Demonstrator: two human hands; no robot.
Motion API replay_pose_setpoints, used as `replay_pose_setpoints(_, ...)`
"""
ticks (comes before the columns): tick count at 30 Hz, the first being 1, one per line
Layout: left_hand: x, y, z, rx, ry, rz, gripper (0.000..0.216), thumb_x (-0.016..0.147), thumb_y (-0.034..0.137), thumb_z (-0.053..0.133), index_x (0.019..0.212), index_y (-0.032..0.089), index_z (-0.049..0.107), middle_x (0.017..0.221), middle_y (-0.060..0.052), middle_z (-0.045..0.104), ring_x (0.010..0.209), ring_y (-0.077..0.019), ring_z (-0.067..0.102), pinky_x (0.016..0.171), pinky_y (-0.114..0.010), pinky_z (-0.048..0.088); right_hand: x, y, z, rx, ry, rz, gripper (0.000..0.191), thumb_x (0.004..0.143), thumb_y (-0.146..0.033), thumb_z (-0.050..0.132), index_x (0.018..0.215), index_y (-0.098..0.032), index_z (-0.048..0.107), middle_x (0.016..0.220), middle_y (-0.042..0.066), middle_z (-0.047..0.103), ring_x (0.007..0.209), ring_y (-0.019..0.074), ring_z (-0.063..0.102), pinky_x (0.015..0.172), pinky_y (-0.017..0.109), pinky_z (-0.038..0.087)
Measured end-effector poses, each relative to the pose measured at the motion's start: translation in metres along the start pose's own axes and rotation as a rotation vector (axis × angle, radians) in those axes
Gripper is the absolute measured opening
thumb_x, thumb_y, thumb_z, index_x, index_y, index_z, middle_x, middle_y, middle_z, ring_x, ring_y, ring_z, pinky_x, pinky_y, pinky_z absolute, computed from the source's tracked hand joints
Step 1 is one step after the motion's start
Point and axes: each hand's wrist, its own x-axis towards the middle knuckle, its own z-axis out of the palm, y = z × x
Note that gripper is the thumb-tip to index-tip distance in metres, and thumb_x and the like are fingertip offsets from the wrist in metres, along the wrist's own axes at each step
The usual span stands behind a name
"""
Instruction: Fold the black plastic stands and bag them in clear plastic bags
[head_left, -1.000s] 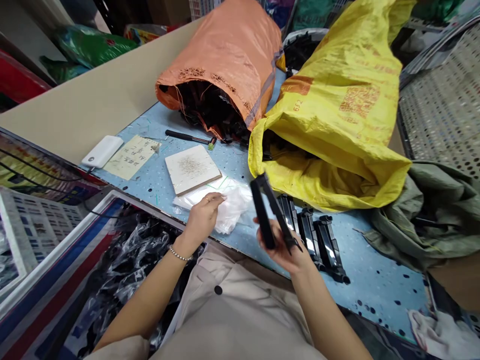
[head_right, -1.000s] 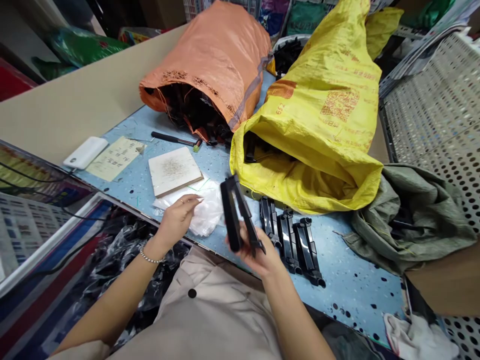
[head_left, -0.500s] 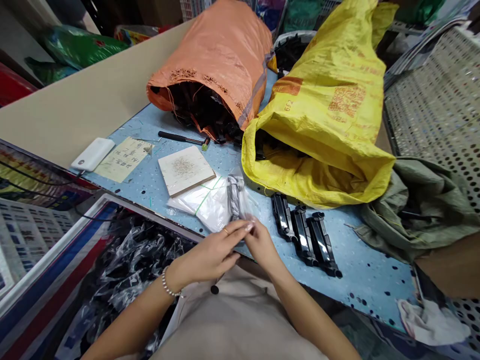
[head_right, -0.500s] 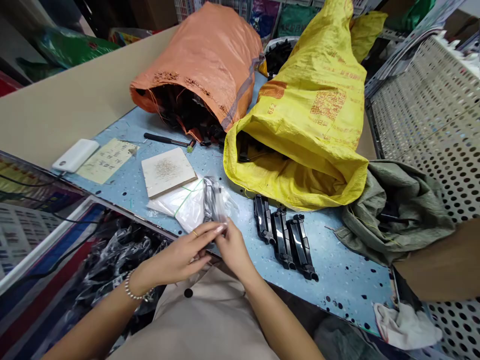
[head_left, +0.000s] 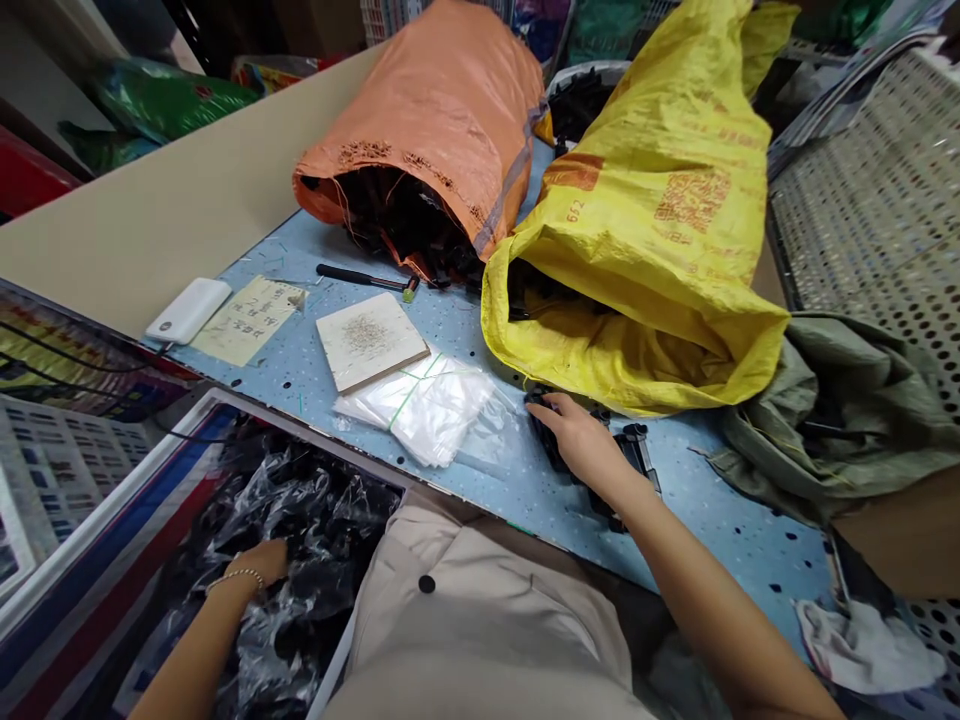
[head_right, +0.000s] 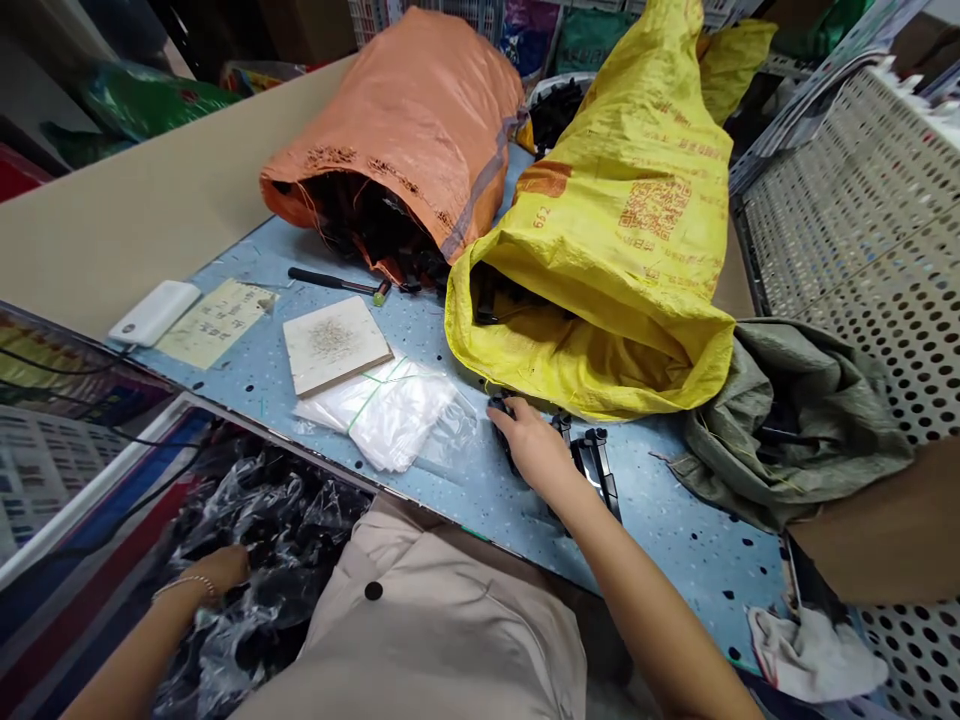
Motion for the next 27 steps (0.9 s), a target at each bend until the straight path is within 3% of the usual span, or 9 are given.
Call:
replay_pose_setpoints(3, 0.015, 0.001, -0.001, 0.011, 0.021, -0.006, 0.016, 0.062, 0.018, 0.061, 0.049, 0.018, 0.052, 0.076, -0.021, 0.071, 0.089, -0.0379, 0.068, 0.075, -0.039, 0.047, -0.002, 0.004, -0.007, 0.049, 0.012, -0.02, 0.063, 0.083, 0.003, 0.034, 0.138, -0.024, 0.049, 0.131, 0.008, 0.057, 0.111, 0.0207, 0.057, 0.089, 0.029, 0.044)
replay_pose_setpoints(5, 0.015, 0.02, -0.017, 0.006, 0.045, 0.038, 0.022, 0.073, 0.025, 0.056, 0.052, 0.019, 0.052, 0.079, -0.019, 0.071, 0.09, -0.0353, 0.068, 0.077, -0.037, 0.046, -0.004, 0.01, -0.009, 0.025, 0.038, 0.014, 0.061, 0.084, 0.001, 0.036, 0.138, -0.023, 0.05, 0.128, 0.009, 0.059, 0.111, 0.0225, 0.057, 0.089, 0.031, 0.045)
replay_pose_setpoints(10, -0.023, 0.133, -0.065, -0.066, 0.334, 0.53, 0.038, 0.09, 0.046, 0.042, 0.068, 0.02, 0.058, 0.079, -0.009, 0.069, 0.081, -0.0256, 0.065, 0.073, -0.032, 0.045, 0.001, 0.013, -0.004, -0.121, 0.063, -0.108, 0.061, 0.085, 0.0, 0.041, 0.139, -0.029, 0.048, 0.14, 0.012, 0.049, 0.114, 0.027, 0.055, 0.084, 0.035, 0.047)
replay_pose_setpoints(13, -0.05, 0.21, -0.069, -0.063, 0.602, 0.79, 0.019, 0.086, 0.035, 0.053, 0.093, 0.018, 0.061, 0.097, -0.009, 0.066, 0.091, -0.0245, 0.061, 0.078, -0.034, 0.046, 0.014, 0.007, -0.004, -0.184, 0.063, -0.288, 0.047, 0.089, -0.007, 0.048, 0.13, -0.028, 0.056, 0.145, 0.012, 0.044, 0.117, 0.0275, 0.053, 0.087, 0.038, 0.046)
replay_pose_setpoints(16, -0.051, 0.254, -0.065, -0.017, 0.857, 0.853, 0.046, 0.073, 0.027, 0.071, 0.116, 0.017, 0.056, 0.122, -0.015, 0.056, 0.106, -0.0308, 0.053, 0.086, -0.043, 0.046, 0.026, 0.009, -0.014, -0.23, 0.051, -0.418, 0.03, 0.092, -0.016, 0.051, 0.118, -0.023, 0.063, 0.144, 0.014, 0.045, 0.115, 0.0286, 0.052, 0.087, 0.041, 0.047)
replay_pose_setpoints(19, -0.03, 0.253, -0.072, -0.161, 0.921, 0.866, 0.031, 0.075, 0.013, 0.065, 0.106, 0.018, 0.062, 0.116, -0.012, 0.058, 0.102, -0.0276, 0.054, 0.087, -0.043, 0.046, 0.031, 0.026, -0.03, -0.199, 0.061, -0.503, 0.024, 0.093, -0.015, 0.05, 0.112, -0.018, 0.065, 0.141, 0.015, 0.049, 0.119, 0.0292, 0.051, 0.091, 0.043, 0.045)
replay_pose_setpoints(22, -0.012, 0.223, -0.089, -0.681, 0.839, 0.896, 0.011, 0.084, 0.019, 0.057, 0.085, 0.017, 0.067, 0.098, -0.008, 0.06, 0.09, -0.02, 0.057, 0.081, -0.035, 0.047, 0.025, 0.047, -0.041, -0.022, 0.114, -0.332, 0.025, 0.093, -0.02, 0.05, 0.114, -0.016, 0.062, 0.127, 0.016, 0.06, 0.113, 0.0282, 0.056, 0.091, 0.042, 0.046)
replay_pose_setpoints(24, -0.007, 0.205, -0.098, -1.104, 0.689, 0.852, 0.014, 0.081, 0.03, 0.063, 0.079, 0.017, 0.067, 0.089, -0.005, 0.059, 0.077, -0.0157, 0.056, 0.07, -0.029, 0.047, 0.017, 0.051, -0.042, 0.233, 0.159, -0.091, 0.026, 0.092, -0.029, 0.052, 0.112, -0.016, 0.062, 0.112, 0.014, 0.066, 0.101, 0.0271, 0.062, 0.086, 0.041, 0.049)
replay_pose_setpoints(27, -0.009, 0.195, -0.101, -1.509, 0.443, 0.751, 0.024, 0.067, 0.032, 0.076, 0.068, 0.016, 0.058, 0.074, 0.001, 0.055, 0.06, -0.009, 0.049, 0.056, -0.023, 0.038, 0.002, 0.03, -0.031, 0.925, 0.114, 0.154, 0.033, 0.09, -0.044, 0.054, 0.106, -0.017, 0.063, 0.102, 0.012, 0.07, 0.089, 0.0245, 0.067, 0.078, 0.038, 0.053)
